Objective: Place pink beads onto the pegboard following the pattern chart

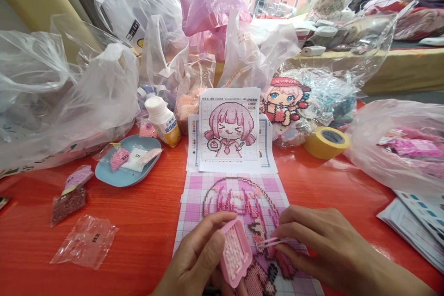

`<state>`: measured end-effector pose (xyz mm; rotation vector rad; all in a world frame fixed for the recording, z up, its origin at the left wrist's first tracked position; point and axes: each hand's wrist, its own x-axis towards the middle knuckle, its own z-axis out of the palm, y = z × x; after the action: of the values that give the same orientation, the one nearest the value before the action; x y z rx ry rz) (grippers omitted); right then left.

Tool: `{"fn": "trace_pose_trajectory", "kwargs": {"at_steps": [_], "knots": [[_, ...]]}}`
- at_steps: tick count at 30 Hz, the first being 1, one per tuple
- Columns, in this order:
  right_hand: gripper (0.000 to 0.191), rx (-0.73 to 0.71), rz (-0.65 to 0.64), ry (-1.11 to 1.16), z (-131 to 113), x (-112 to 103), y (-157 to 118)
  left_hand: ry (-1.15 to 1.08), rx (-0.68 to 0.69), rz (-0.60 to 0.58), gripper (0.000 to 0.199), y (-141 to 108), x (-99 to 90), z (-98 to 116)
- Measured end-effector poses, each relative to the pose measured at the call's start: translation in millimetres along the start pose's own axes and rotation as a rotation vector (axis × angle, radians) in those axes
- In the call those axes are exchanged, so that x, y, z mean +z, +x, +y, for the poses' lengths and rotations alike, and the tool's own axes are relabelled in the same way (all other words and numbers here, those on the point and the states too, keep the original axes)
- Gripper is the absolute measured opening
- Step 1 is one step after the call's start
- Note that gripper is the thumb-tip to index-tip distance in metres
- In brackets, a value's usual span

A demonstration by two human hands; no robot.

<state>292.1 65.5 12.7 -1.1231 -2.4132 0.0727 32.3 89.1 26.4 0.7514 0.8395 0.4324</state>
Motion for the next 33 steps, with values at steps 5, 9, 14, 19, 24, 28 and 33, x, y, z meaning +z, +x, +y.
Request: {"fn": "trace_pose_trajectory", "kwargs": {"at_steps": [5,9,14,19,24,28,33], "knots": [[0.010,0.000,0.003,0.000,0.0,-0.2,1.5,-0.009,-0.006,0.000,0.074,-0.3,-0.1,-1.1],[0.012,-0.008,0.003,-0.006,0.5,-0.7,3.1,0.000,-0.003,-0.002,0.075,-0.4,0.5,0.1],[0.009,0.000,0.000,-0.014,1.0,0.8,0.2,0.011,-0.002,0.005,0.077,-0.4,1.2,1.7],[0.009,0.001,0.019,-0.005,0.4,1.7,0.1,0.019,-0.003,0.006,0.078,0.1,0.3,0.1],[0.010,0.002,0.018,-0.008,-0.4,0.4,1.7,0.044,0.021,0.005,0.075,0.3,2.9,3.3],[0.010,0.013,0.043,-0.002,-2.1,-2.1,2.8,0.045,0.037,0.008,0.068,-0.7,7.2,8.0],[0.011,0.032,0.078,0.015,-6.2,-5.5,4.7,0.048,0.033,0.012,0.065,-1.7,9.0,9.8]]}}
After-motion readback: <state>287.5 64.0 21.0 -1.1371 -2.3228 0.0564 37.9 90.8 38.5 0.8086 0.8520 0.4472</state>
